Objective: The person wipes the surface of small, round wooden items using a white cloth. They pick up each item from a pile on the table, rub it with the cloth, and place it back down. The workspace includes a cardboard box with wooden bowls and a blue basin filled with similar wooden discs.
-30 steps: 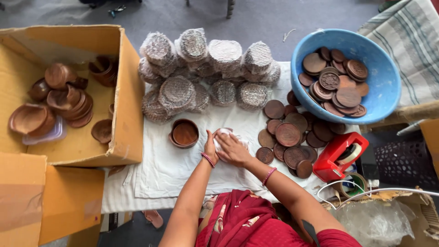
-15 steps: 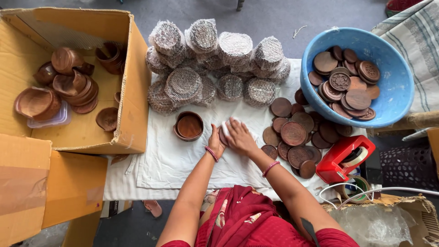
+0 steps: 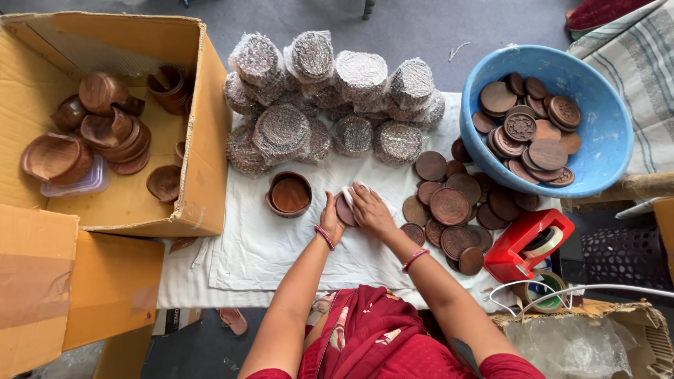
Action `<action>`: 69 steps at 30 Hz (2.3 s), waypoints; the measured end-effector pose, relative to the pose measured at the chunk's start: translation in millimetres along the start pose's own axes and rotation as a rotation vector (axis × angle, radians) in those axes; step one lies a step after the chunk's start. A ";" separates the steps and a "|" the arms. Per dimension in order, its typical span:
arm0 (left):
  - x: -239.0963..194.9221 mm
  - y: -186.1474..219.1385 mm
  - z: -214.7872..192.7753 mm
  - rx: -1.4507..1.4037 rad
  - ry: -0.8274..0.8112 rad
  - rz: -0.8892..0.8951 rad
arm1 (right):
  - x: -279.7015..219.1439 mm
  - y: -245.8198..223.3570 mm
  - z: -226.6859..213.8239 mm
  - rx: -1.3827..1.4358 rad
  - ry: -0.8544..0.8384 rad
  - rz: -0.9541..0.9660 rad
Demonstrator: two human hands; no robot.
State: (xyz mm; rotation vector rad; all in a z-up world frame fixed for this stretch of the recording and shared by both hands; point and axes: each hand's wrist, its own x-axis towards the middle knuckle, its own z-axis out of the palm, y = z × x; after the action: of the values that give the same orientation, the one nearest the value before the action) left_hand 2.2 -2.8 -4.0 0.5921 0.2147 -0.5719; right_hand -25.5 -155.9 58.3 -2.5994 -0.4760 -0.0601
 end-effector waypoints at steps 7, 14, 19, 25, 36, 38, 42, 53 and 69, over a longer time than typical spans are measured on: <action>-5.0 5.5 5.2 0.004 0.189 -0.106 | -15.4 -3.5 19.7 0.021 0.020 -0.145; 1.9 0.2 -1.4 -0.021 0.099 -0.063 | -9.5 27.6 21.7 0.079 0.097 -0.046; 1.6 -0.4 -6.6 -0.037 0.018 -0.048 | -5.4 -10.4 23.4 -0.033 0.179 -0.050; -0.1 4.2 -0.1 0.017 0.106 -0.033 | -24.1 21.6 38.4 0.009 0.182 -0.306; -3.6 4.1 2.3 0.004 0.132 -0.051 | -14.3 17.3 49.9 -0.100 0.206 -0.241; -8.8 4.6 5.6 -0.003 0.095 -0.059 | -5.3 6.8 34.6 -0.059 0.210 -0.107; 2.3 0.9 -6.4 -0.071 0.119 -0.077 | -0.8 -18.6 21.8 -0.104 0.102 0.020; 3.9 -5.2 -1.0 -0.033 0.108 -0.003 | -37.1 -17.5 -12.7 -0.078 0.223 -0.156; 26.9 4.1 -31.1 -0.116 -0.020 -0.160 | -9.2 -28.4 -31.7 0.122 0.043 -0.272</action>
State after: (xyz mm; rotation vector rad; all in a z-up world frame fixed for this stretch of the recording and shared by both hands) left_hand 25.8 6.1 -36.7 0.4594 0.2760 -0.7151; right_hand -42.5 -150.8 98.0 -2.3944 -0.7890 -0.1722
